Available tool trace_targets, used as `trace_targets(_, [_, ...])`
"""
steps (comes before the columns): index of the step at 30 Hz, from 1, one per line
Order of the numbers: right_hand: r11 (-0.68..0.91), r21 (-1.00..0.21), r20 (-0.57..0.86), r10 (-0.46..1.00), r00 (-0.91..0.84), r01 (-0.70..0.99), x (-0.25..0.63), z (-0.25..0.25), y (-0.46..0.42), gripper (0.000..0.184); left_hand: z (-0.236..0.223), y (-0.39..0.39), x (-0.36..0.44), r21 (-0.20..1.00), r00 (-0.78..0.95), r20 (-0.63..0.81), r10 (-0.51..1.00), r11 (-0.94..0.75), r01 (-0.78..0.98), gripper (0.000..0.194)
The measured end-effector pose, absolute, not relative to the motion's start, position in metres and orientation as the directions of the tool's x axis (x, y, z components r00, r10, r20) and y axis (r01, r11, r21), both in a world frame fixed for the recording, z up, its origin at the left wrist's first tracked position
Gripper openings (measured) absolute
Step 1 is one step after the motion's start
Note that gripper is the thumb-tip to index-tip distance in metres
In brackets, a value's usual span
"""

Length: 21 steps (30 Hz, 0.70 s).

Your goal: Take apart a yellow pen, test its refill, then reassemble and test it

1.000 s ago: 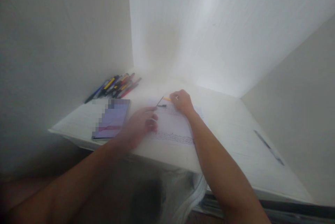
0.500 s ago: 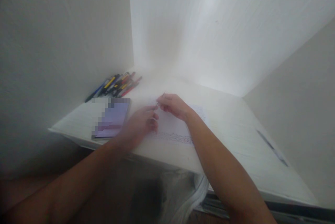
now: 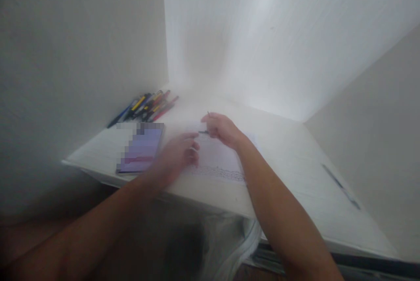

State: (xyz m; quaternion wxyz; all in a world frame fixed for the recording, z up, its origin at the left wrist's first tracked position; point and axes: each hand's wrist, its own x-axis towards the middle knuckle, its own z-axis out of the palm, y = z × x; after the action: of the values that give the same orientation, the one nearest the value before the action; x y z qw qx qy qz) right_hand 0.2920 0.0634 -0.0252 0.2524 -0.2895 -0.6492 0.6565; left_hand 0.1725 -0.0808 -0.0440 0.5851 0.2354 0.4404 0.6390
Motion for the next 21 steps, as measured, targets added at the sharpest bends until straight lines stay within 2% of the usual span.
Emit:
trace_targets(3, [0.157, -0.966, -0.069, 0.608, -0.791, 0.206, 0.2935, -0.027, 0.0605, 0.022, -0.0444, -0.0809, 0.1716, 0.842, -0.202, -0.207, 0.957, 0.069, -0.535, 0.022])
trace_targets(6, [0.285, -0.92, -0.068, 0.56, -0.825, 0.269, 0.2931, -0.0279, 0.0595, 0.023, -0.0446, -0.0804, 0.1715, 0.843, -0.189, -0.194, 0.963, 0.066, -0.533, 0.017])
trace_targets(18, [0.371, -0.886, -0.04, 0.539, -0.841, 0.28, 0.2903, -0.0246, 0.0546, 0.018, -0.0439, -0.0824, 0.1718, 0.842, -0.191, -0.183, 0.964, 0.054, -0.537, 0.013])
trace_targets(21, [0.373, -0.878, -0.026, 0.588, -0.808, 0.3, 0.2925, -0.0257, 0.0583, 0.021, -0.044, -0.082, 0.1707, 0.839, -0.201, -0.189, 0.961, 0.052, -0.541, 0.019])
